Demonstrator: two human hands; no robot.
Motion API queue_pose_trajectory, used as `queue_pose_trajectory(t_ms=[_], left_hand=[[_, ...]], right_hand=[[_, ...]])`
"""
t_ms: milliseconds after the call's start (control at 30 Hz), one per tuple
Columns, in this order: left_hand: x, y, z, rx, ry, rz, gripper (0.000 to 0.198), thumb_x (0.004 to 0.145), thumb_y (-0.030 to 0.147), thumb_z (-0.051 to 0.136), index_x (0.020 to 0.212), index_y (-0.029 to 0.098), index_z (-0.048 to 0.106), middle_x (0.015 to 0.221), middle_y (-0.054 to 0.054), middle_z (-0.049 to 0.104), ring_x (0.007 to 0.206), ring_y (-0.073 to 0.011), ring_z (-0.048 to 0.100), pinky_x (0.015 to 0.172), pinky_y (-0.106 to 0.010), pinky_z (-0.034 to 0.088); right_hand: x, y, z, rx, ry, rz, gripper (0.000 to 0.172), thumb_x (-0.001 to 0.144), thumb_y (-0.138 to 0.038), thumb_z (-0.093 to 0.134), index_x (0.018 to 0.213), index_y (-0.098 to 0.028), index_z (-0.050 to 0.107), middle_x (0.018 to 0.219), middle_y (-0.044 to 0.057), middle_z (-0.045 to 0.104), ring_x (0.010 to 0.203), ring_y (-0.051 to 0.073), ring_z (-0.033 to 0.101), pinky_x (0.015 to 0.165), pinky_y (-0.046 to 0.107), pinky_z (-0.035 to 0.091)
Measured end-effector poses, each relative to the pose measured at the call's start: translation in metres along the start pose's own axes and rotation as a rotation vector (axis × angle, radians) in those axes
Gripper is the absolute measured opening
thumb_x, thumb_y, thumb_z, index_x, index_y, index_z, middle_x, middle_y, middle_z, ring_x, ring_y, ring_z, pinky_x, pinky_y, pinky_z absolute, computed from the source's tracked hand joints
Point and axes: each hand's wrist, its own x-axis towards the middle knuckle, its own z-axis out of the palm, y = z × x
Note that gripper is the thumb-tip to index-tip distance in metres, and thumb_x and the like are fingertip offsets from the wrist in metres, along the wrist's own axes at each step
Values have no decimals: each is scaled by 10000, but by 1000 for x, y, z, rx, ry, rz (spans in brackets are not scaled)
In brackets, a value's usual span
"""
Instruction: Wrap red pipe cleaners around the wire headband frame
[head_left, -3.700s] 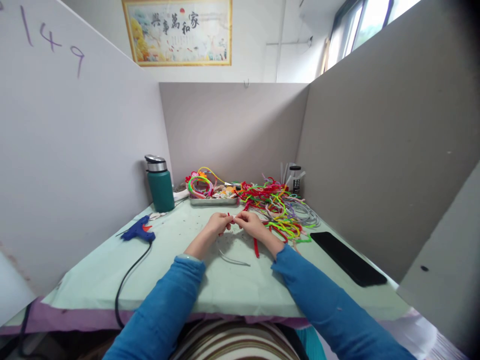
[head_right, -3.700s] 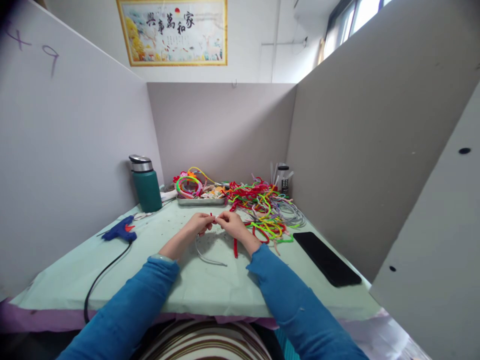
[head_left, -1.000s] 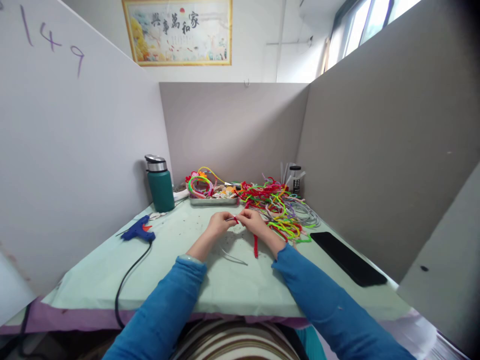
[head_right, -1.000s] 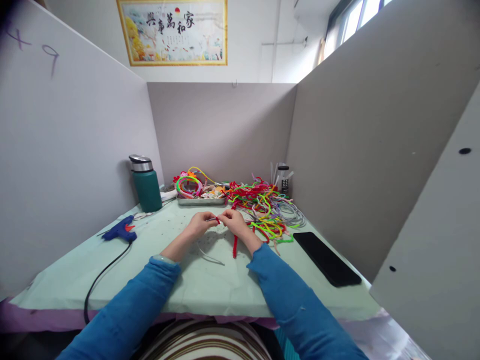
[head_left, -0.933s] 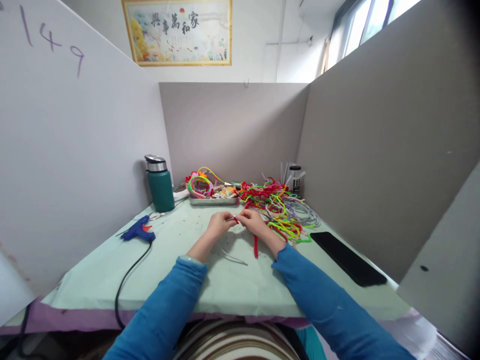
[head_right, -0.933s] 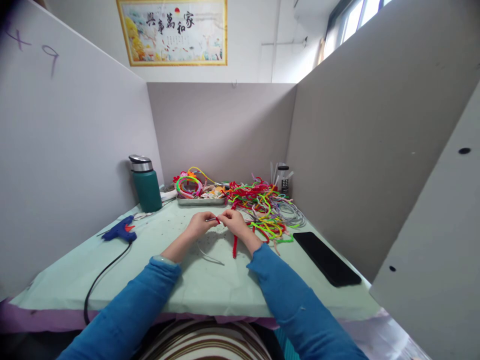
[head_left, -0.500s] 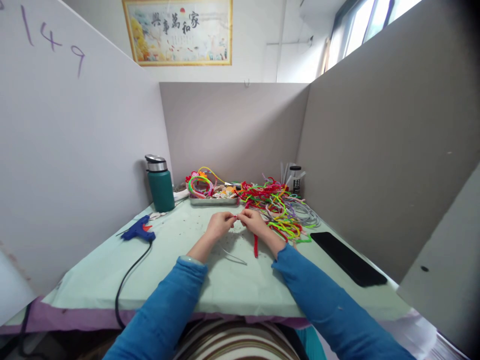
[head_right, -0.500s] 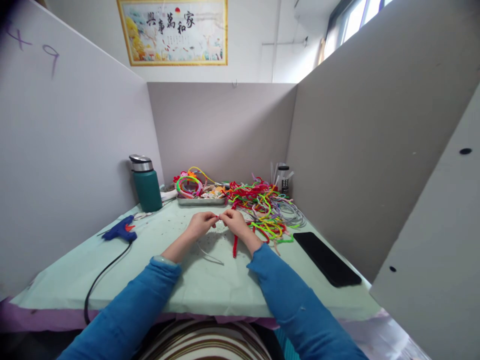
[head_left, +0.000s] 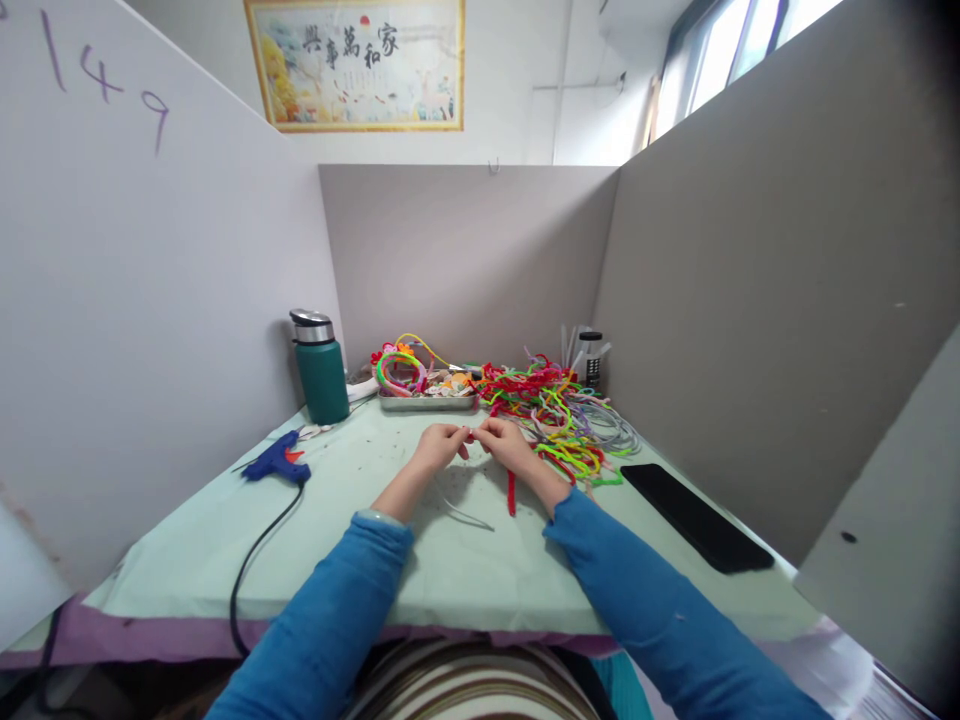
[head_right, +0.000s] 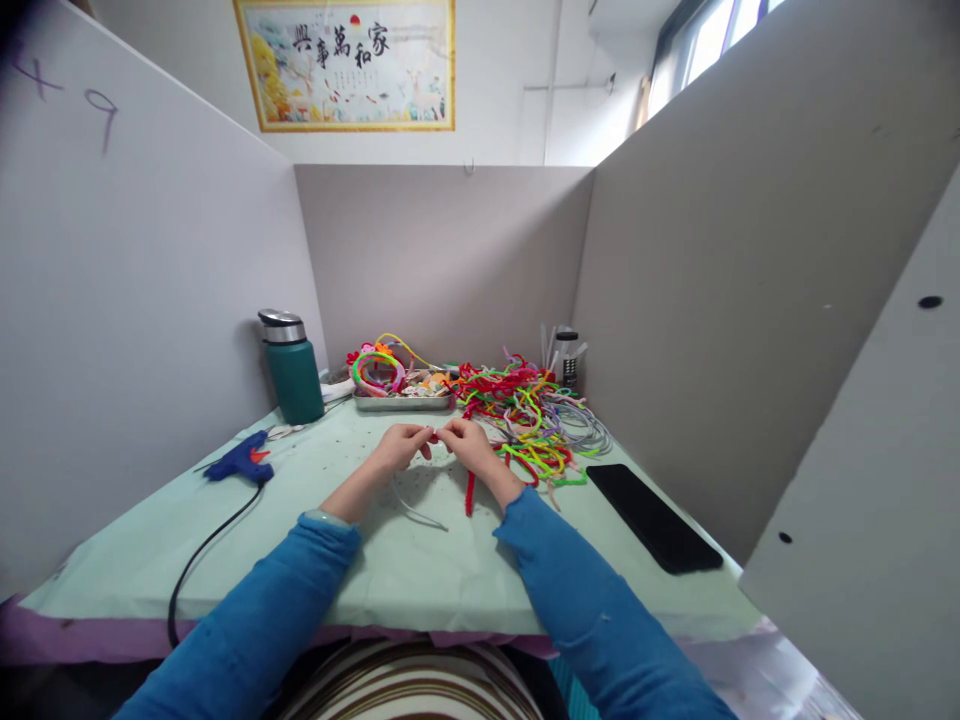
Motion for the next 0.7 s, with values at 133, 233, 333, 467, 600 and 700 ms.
queue_pose_trajectory(t_ms=[133,233,333,467,600,700], left_hand=[[-2,4,-3,-190,-70,-130,378,776,417,464,825,95,656,537,1,562,330,-50,302,382,-216,243],[-5,6,-5,-328,-114,-176,354,767,402,481,808,88,637,499,18,515,313,-40,262,368,-215,225],[-6,4,-4,-369,-136,-186,369,764,422,487,794,84,631,502,14,515,313,-35,250,361,-215,226],[-1,-3,-1,-224,7,-125,405,770,465,489,830,91,636,644,-33,617,338,-34,322,363,-208,289],[2,-6,1,-120,149,-2,303,782,365,507,929,131,631,850,-54,669,390,-41,453,394,-189,353],[2,-5,2,20,177,97,250,767,270,542,962,174,665,899,-46,678,521,-77,564,509,-197,429]], right_hand=[[0,3,1,9,-10,-32,269,764,-363,536,598,-151,538,531,-29,478,512,89,418,513,210,323],[-1,2,2,33,-34,-44,263,770,-368,530,616,-154,540,529,-35,474,502,85,408,511,207,325],[-2,0,2,42,-46,-58,265,774,-373,523,625,-155,545,543,-31,486,506,84,412,512,206,327],[0,2,1,15,0,-9,283,757,-380,533,584,-157,521,526,-29,480,500,84,407,497,203,319],[3,10,2,13,68,70,279,740,-390,539,579,-163,509,489,-35,473,476,85,397,478,202,309],[4,13,2,12,91,97,275,738,-390,534,581,-165,513,480,-35,477,472,87,401,477,204,306]])
